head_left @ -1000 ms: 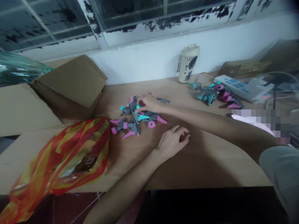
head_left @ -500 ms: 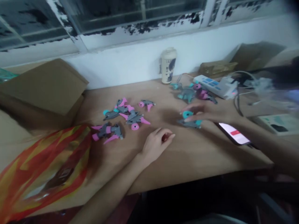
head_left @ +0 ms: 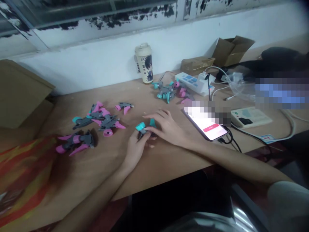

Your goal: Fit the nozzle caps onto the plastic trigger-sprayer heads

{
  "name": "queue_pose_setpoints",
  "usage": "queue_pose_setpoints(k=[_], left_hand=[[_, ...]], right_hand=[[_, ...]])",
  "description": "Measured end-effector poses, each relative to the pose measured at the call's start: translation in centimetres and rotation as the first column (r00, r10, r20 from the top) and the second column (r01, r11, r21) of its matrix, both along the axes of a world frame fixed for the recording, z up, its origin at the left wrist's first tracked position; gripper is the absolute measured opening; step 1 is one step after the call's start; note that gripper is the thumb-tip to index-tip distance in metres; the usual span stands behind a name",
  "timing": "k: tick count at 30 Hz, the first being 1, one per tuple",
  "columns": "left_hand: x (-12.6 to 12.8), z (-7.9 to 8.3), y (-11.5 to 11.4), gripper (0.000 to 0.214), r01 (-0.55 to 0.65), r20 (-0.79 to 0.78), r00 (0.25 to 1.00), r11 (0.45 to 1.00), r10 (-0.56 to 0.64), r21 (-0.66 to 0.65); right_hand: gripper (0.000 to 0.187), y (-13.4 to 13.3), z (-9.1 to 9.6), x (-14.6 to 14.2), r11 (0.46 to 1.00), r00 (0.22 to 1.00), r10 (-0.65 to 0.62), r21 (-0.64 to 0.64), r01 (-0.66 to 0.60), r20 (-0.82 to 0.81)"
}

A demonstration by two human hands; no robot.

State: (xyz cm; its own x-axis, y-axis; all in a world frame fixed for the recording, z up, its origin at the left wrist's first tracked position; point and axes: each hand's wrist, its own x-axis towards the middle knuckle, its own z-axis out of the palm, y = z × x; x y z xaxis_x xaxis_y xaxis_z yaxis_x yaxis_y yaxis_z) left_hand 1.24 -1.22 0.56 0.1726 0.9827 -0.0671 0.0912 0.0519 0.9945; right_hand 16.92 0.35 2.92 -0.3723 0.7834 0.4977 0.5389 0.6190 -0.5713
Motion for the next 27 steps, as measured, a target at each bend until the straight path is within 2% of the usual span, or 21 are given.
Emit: queue_pose_setpoints(k=[1,3,7,10,12,14,16,18,23,27], left_hand=[[0.2,0.0,0.1,0.032,-0.032,0.037,0.999,0.999,0.032,0.014],[0.6,-0.1,0.1,0.032,-0.024,0.042,0.999,0.997,0.021,0.076],[1.2,-1.0,-0.7,0.035,0.128,-0.111,0.988,0.976,-0.11,0.174],[0.6,-1.4,-0.7,0.038,0.225,-0.205,0.96,0.959,-0.188,0.172],[-0.2,-1.3,0.0,0.039,0.228,-0.23,0.956,0.955,-0.182,0.191],[-1.1,-0.9,0.9,0.035,0.158,-0.182,0.976,0.962,-0.119,0.223],[-1.9,-0.4,1.8,0.024,0.071,-0.051,0.997,0.976,-0.062,0.207],[-2.3,0.0,2.1,0.026,0.036,0.05,0.998,0.984,-0.046,0.176],[-2.3,0.3,1.4,0.022,0.176,-0.099,0.982,0.959,-0.158,0.221],[-2.2,0.5,1.1,0.027,0.235,-0.087,0.971,0.96,-0.224,0.154]], right_hand=[[0.032,-0.2,-0.5,-0.3,0.998,0.998,-0.056,0.037,0.056,-0.021],[0.037,-0.5,-1.4,-0.8,0.994,0.995,-0.095,0.047,0.096,-0.032],[0.047,-0.6,-2.0,-0.8,0.992,0.991,-0.128,-0.019,0.128,-0.04],[0.037,-0.3,-2.1,0.0,0.992,0.988,-0.111,-0.078,0.103,-0.108],[0.028,-0.2,-2.4,0.5,0.993,0.988,-0.091,-0.08,0.082,-0.125],[0.028,-0.1,-3.0,0.9,0.997,0.991,-0.075,-0.019,0.073,-0.109],[0.031,-0.1,-3.6,1.0,0.996,0.995,-0.054,0.06,0.059,-0.082],[0.028,-0.2,-4.0,0.9,0.994,0.998,-0.02,0.111,0.025,-0.052],[0.02,-0.2,-4.0,0.8,0.983,0.999,0.038,0.18,-0.039,0.008],[0.02,-0.3,-3.9,1.0,0.977,0.998,0.045,0.205,-0.052,0.036]])
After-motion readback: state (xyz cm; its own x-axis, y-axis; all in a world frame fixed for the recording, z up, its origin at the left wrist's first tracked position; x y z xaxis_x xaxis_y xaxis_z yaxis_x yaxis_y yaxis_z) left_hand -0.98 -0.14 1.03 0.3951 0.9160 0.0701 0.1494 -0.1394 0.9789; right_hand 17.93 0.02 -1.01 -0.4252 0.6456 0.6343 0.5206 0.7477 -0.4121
